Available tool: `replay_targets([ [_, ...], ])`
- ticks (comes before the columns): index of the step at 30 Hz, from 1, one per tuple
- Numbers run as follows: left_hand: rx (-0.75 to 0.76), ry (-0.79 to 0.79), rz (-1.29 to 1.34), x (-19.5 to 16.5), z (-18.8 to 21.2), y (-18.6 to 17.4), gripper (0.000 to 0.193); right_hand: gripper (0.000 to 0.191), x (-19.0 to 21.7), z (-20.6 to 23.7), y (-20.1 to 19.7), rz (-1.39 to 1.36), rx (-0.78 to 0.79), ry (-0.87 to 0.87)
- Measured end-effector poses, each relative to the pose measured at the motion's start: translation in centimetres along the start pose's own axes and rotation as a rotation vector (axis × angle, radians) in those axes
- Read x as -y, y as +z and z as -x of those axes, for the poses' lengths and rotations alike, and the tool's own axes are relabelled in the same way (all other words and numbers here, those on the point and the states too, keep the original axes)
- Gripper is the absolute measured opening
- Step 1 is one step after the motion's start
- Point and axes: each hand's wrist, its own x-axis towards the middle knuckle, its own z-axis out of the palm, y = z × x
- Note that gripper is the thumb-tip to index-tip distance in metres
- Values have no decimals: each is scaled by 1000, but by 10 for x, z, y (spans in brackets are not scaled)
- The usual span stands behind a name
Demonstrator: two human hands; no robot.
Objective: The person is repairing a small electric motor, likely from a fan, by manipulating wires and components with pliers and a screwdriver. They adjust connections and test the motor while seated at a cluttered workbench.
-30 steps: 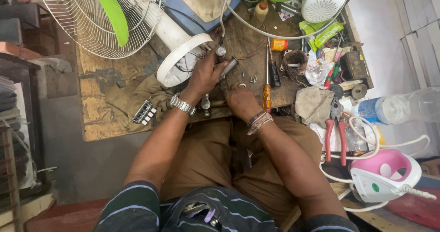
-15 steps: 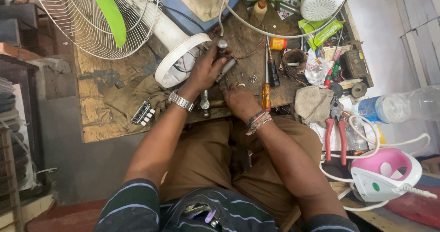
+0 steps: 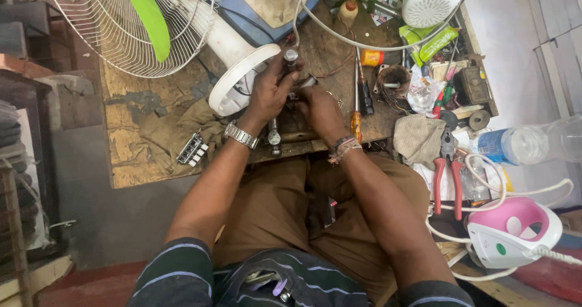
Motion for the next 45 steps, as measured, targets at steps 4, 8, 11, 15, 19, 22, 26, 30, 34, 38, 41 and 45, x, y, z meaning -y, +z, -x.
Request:
replay_targets([
  [4, 10, -19, 30, 7, -1, 2, 58, 19, -4, 0, 5, -65, -47, -31],
  [8, 48, -22, 97, 14, -2, 6, 54, 21, -5, 5, 4, -17, -16, 11],
  [11, 70, -41, 96, 17, -1, 8, 54, 22, -3, 7, 3, 28, 4, -11],
  [15, 80, -51, 79, 18, 3, 9, 59, 22, -1, 7, 3, 50, 0, 7],
  [19, 92, -26, 30, 18, 1, 10, 58, 22, 1, 7, 1, 28, -7, 12],
  [22, 94, -57, 25, 17, -1, 11, 59, 21, 4, 7, -1, 61, 15, 54],
  [26, 115, -52, 46, 15, -2, 10, 60, 21, 8, 5, -3, 10, 9, 49],
  [30, 195, -22, 35, 13, -4, 8, 60, 21, 7, 6, -2, 20, 17, 69],
  [34, 190, 120, -194, 10, -9, 8, 55, 22, -1, 7, 3, 6, -5, 39],
  [38, 235, 28, -212, 7, -15, 8, 37, 17, -11, 9, 11, 73, 5, 42],
  [41, 254, 64, -224, 7, -20, 8, 30, 16, -17, 10, 17, 110, -12, 8],
  [45, 332, 47, -219, 9, -21, 6, 39, 16, -19, 9, 21, 138, 3, 41],
])
